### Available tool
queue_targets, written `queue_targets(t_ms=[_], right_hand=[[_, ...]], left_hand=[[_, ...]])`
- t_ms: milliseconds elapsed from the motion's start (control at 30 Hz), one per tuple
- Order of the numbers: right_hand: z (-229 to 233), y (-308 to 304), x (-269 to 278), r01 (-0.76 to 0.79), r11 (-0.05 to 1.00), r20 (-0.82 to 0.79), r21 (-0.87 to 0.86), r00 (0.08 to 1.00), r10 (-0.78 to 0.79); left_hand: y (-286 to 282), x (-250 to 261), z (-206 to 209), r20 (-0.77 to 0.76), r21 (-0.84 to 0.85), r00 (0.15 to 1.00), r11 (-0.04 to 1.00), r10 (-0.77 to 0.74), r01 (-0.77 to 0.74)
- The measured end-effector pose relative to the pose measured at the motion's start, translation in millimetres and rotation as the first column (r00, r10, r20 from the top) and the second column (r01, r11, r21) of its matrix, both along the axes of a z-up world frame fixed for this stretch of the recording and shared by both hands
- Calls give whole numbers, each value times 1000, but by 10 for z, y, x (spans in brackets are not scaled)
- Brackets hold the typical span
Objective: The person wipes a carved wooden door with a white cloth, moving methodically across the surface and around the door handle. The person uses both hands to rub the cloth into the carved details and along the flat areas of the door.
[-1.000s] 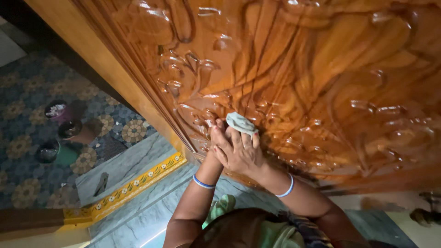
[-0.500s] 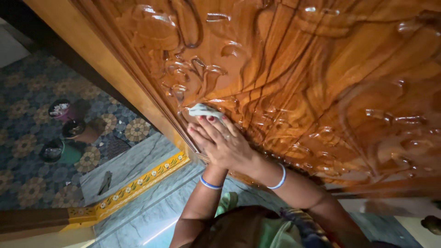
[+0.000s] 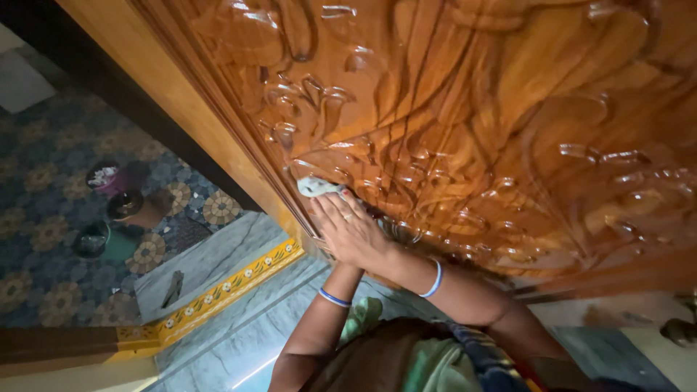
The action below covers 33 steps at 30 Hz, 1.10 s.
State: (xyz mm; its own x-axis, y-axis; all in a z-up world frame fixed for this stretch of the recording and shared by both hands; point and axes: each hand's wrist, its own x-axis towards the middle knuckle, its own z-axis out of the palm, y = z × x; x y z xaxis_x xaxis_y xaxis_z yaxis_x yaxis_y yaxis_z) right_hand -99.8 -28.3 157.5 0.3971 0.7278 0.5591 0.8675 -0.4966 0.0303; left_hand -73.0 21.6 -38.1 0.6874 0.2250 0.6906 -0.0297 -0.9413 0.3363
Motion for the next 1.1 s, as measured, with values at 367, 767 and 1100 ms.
queue_targets(t_ms=[367, 767, 1100], right_hand=[[-278, -1082, -525, 240, 970, -12, 32, 971, -240], [-867, -2191, -934, 578, 811, -128, 86, 814, -567], [-624, -3081, -794, 518, 763, 55, 387, 813, -580]], left_hand=[[-1063, -483, -246, -61, 101, 897, 891, -439, 443], [-1855, -594, -46, -19, 243, 710, 686, -704, 686], [-2412, -257, 586, 118, 327, 555, 560, -823, 761]])
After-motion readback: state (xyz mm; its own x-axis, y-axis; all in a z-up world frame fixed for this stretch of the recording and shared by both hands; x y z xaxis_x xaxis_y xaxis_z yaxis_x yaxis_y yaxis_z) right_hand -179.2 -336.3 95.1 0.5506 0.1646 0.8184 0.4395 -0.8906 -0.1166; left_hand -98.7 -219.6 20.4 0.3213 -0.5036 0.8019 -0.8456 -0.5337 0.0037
